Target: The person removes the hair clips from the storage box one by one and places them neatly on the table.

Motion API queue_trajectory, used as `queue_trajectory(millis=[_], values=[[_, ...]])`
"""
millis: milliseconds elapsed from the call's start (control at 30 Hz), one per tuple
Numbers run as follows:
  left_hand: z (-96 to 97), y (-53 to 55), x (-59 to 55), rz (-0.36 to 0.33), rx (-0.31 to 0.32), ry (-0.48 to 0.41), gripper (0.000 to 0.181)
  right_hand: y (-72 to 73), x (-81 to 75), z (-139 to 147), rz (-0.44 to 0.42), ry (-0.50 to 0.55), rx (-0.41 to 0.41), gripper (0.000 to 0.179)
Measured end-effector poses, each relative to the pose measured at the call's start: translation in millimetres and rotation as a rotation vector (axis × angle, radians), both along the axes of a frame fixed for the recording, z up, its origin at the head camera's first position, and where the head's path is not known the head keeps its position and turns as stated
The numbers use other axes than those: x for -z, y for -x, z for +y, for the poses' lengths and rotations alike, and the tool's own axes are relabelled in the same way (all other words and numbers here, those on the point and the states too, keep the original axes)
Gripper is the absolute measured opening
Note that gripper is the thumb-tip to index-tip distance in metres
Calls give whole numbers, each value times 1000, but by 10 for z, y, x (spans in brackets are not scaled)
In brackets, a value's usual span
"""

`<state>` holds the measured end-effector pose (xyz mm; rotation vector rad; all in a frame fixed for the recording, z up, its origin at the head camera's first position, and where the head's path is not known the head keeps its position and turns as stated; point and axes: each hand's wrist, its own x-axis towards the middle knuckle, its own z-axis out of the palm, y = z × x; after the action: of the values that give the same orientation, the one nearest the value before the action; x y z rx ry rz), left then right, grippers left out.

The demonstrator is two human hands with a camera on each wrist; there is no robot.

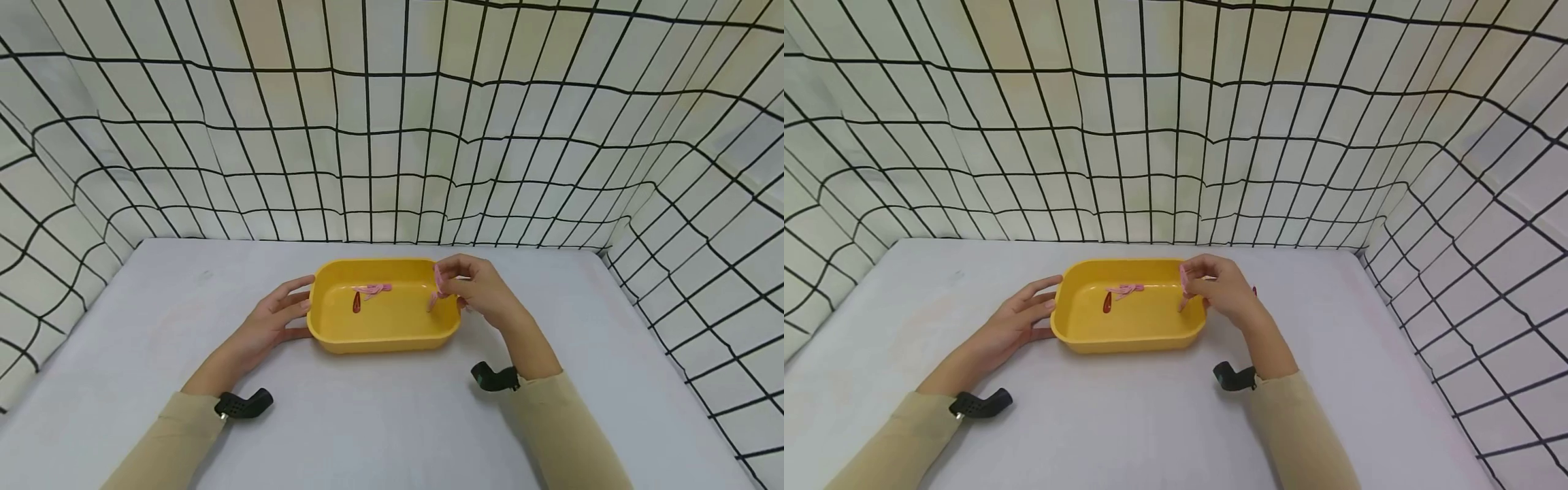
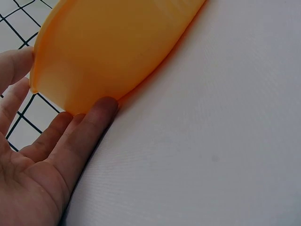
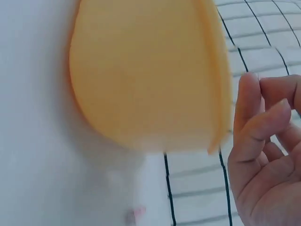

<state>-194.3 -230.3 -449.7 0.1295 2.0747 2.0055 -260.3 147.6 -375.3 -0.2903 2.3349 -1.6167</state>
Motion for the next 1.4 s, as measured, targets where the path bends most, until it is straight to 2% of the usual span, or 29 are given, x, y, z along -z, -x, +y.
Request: queue_trajectory(millis=[133,267,567,800,1133,1400], values=[[-13,-12,-18,-2,-8,11,60,17,-56,134,20,3,66,30],[-52,-42,-33,-4,-19,12,60,31,-105,168,46,24,69,29],[-27,-15,-29,2,-4,0,62,91,-85,337,5,50,125,29],[-39,-2,-11,-3,-5,2,61,135,-52,417,8,69,140,29],[-99,-46,-6,1,-18,21,59,180,-46,456,17,120,148,29],[-111,-58,-11,6,-15,3,60,200,-37,506,23,136,163,30]])
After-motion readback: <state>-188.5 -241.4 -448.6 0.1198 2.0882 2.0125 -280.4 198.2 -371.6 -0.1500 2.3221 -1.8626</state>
